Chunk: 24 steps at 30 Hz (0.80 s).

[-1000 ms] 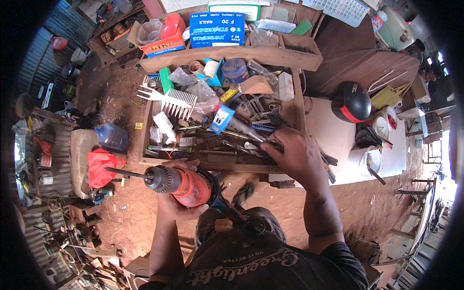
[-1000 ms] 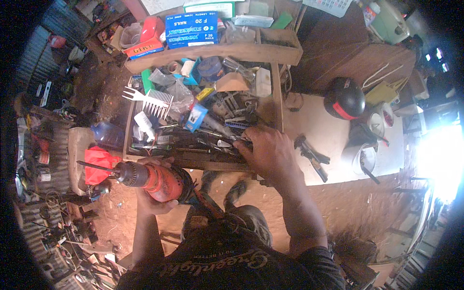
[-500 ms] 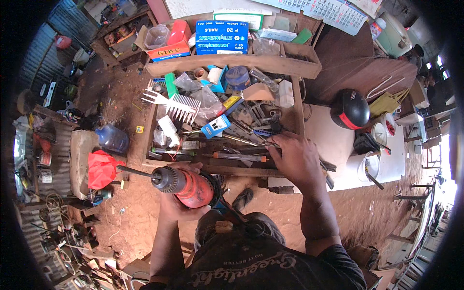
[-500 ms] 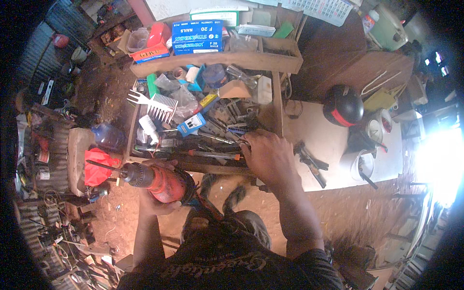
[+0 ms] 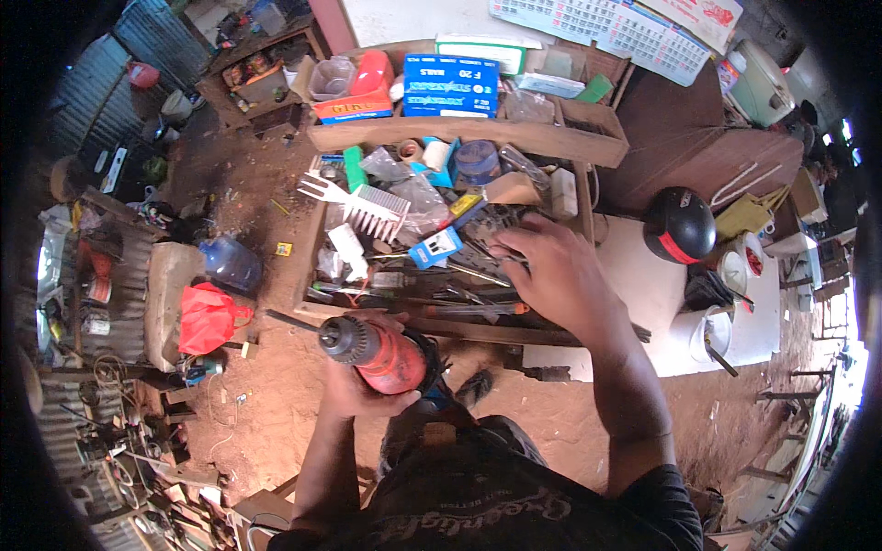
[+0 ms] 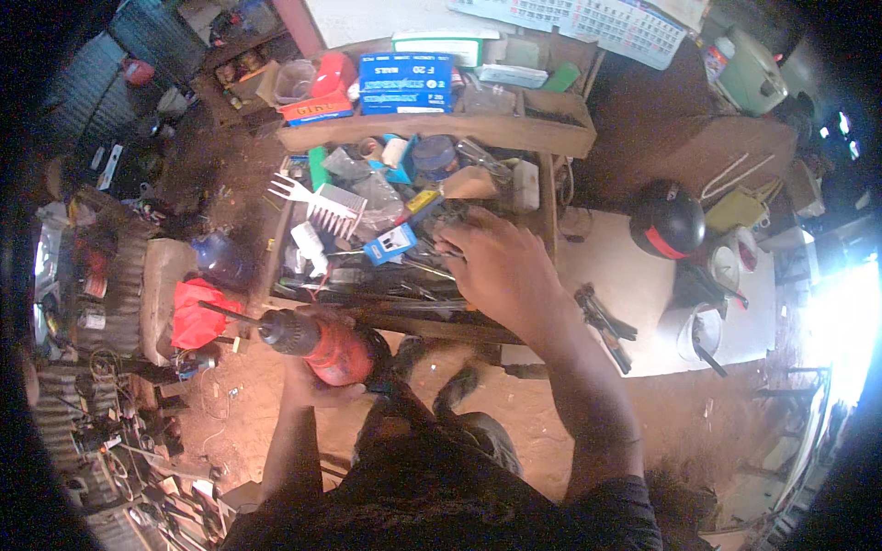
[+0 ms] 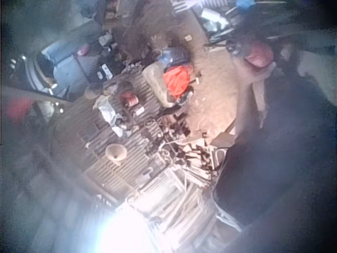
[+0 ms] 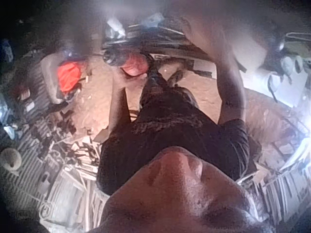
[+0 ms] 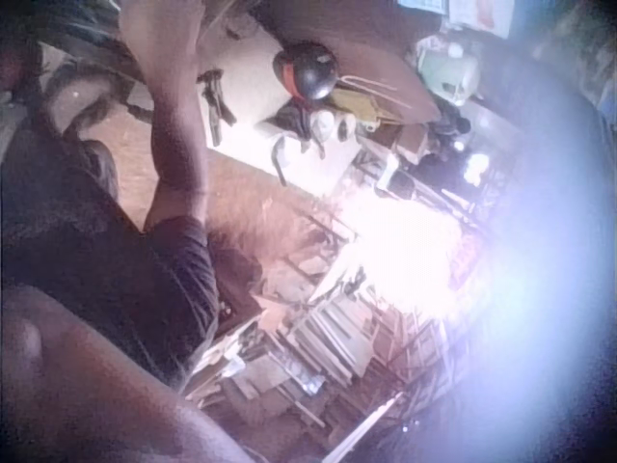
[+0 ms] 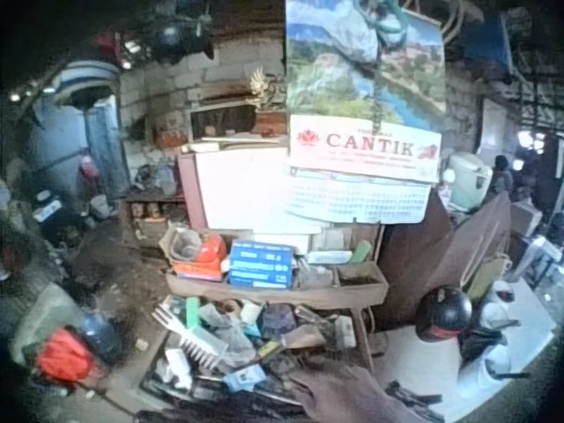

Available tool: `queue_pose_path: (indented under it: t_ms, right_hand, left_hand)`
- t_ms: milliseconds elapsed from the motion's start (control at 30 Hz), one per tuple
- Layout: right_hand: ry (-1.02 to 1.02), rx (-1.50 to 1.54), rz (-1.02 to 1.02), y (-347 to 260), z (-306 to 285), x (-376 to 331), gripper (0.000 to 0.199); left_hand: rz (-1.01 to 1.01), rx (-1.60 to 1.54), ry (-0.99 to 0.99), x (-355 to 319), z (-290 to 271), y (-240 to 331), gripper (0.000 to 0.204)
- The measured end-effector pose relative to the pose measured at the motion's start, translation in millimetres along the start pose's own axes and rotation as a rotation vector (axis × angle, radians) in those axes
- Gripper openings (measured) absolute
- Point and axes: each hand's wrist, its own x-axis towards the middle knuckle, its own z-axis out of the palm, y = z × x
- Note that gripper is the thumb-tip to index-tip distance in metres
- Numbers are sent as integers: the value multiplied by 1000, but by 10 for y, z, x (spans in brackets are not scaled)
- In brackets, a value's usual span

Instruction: The person uses a hammer and a small wooden block to tap a metal hinge into place on a large wooden door frame. They then walk to a workbench, pick up a power drill, and search through a cluttered drawer for a drill bit.

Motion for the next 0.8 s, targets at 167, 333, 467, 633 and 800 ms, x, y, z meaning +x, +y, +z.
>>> queue_pose_path:
  t_ms: [167, 333, 467, 633, 800]
  right_hand:
    - [-160, 4, -215, -125, 422, 403, 41]
    - [-369, -294, -97, -242, 480, 405, 49]
    - [-272, -255, -12, -126, 133, 420, 47]
    - [-67, -201, 26, 81, 24, 502, 44]
    - [-80, -167, 99, -19, 39, 570, 46]
  left_hand:
    - [42, -40, -21, 23, -10, -24, 97]
    - [86, -78, -56, 34, -63, -46, 100]
    - [150, -100, -59, 40, -46, -142, 98]
    - [115, -74, -51, -4, -80, -200, 97]
    - [149, -18, -56, 19, -108, -166, 96]
